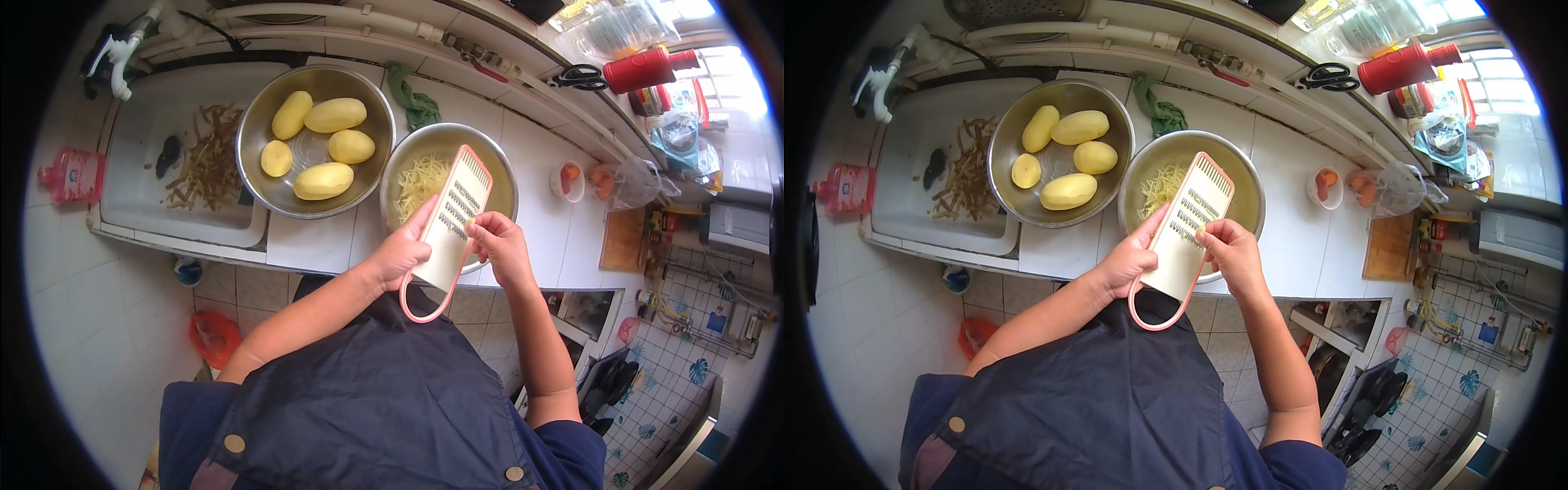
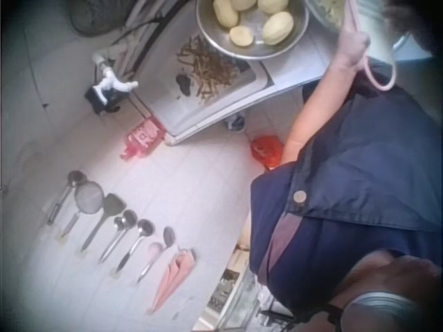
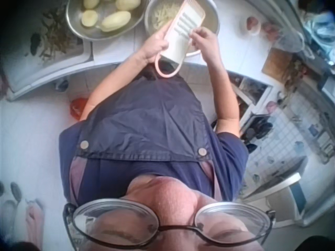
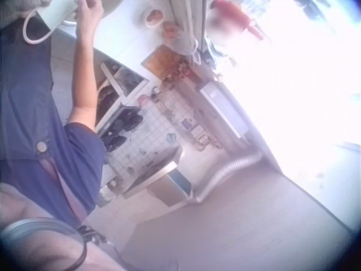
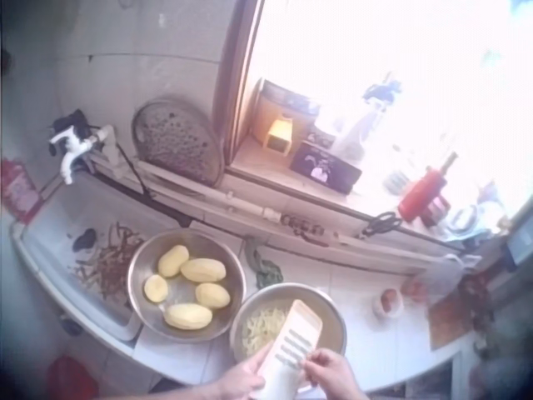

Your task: The person grates peeled potatoes into a metal bowl using a handheld grater. They pick up potatoes from a second bowl, grate them, and place the remaining pieces back into the bowl.

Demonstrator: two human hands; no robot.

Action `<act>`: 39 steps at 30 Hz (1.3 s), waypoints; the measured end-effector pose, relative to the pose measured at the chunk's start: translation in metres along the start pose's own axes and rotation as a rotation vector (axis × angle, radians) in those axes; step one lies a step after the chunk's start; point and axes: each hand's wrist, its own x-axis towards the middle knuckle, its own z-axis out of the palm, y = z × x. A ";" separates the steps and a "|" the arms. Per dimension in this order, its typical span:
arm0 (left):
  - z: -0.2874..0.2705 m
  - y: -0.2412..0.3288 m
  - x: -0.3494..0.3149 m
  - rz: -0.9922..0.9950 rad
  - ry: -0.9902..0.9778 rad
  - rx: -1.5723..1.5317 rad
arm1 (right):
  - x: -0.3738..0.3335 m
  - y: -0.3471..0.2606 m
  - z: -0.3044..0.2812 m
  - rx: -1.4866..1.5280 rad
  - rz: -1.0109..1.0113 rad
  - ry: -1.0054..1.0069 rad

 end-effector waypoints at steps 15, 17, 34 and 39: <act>0.003 -0.008 -0.002 0.146 -0.004 0.160 | -0.004 0.018 0.009 -0.215 0.051 0.086; 0.005 -0.010 -0.002 0.165 -0.006 0.207 | 0.000 0.021 0.007 -0.128 0.075 0.073; 0.019 -0.021 -0.010 0.297 -0.006 0.683 | -0.008 -0.001 0.030 0.126 0.071 0.033; 0.021 -0.019 -0.013 0.325 -0.045 0.799 | -0.002 -0.008 0.022 0.203 0.074 0.062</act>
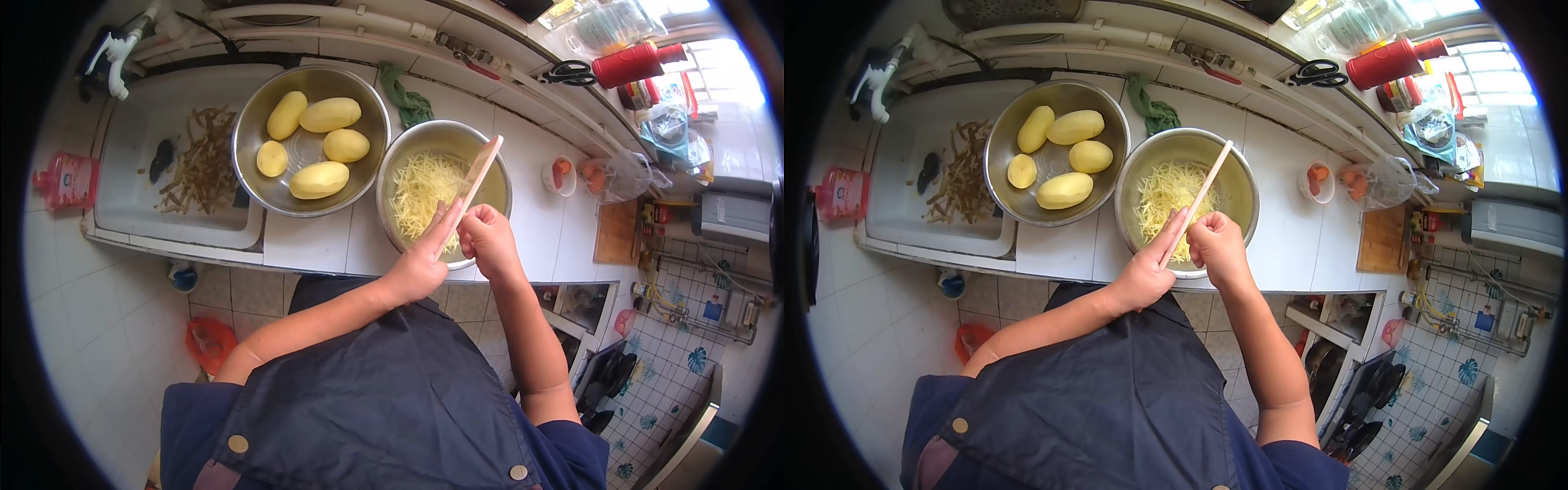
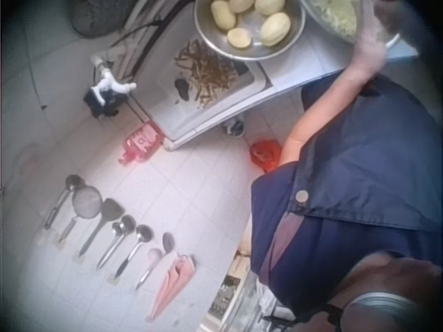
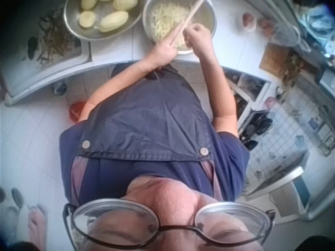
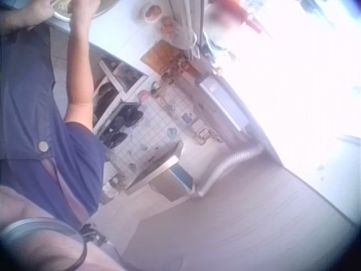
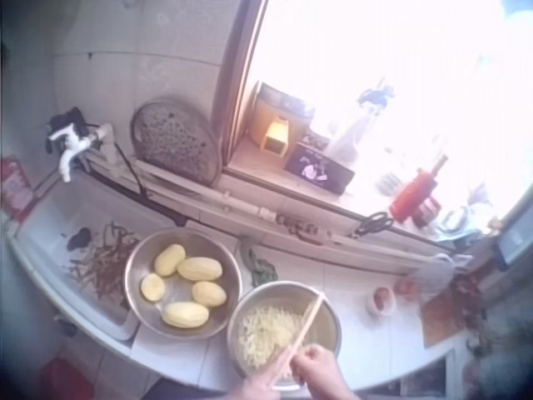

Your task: The person grates peeled potatoes into a metal bowl using a handheld grater. They pick up potatoes from a second bowl, grate them, and place the remaining pieces back into the bowl.

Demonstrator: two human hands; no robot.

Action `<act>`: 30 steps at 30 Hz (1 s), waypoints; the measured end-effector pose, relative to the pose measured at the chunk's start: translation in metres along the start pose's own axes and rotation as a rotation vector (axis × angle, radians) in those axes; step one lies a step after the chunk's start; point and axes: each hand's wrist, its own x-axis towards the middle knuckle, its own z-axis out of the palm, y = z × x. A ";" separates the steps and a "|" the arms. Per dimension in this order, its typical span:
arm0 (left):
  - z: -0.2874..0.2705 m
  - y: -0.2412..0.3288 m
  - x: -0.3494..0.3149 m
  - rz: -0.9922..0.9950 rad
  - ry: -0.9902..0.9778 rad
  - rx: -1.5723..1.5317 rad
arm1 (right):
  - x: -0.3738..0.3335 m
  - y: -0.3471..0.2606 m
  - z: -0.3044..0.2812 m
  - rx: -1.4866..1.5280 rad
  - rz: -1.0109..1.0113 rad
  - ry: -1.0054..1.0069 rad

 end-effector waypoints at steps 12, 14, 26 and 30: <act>0.004 0.000 -0.006 -0.027 -0.021 0.040 | 0.023 -0.033 -0.035 0.167 -0.113 0.098; 0.000 -0.008 -0.004 -0.040 0.040 0.022 | 0.012 -0.023 -0.025 0.026 -0.052 0.109; -0.003 -0.016 0.003 -0.120 0.077 -0.192 | -0.005 0.016 0.006 -0.066 0.024 -0.039; -0.002 -0.015 0.004 -0.081 0.098 -0.031 | -0.002 0.017 0.007 0.013 0.009 -0.017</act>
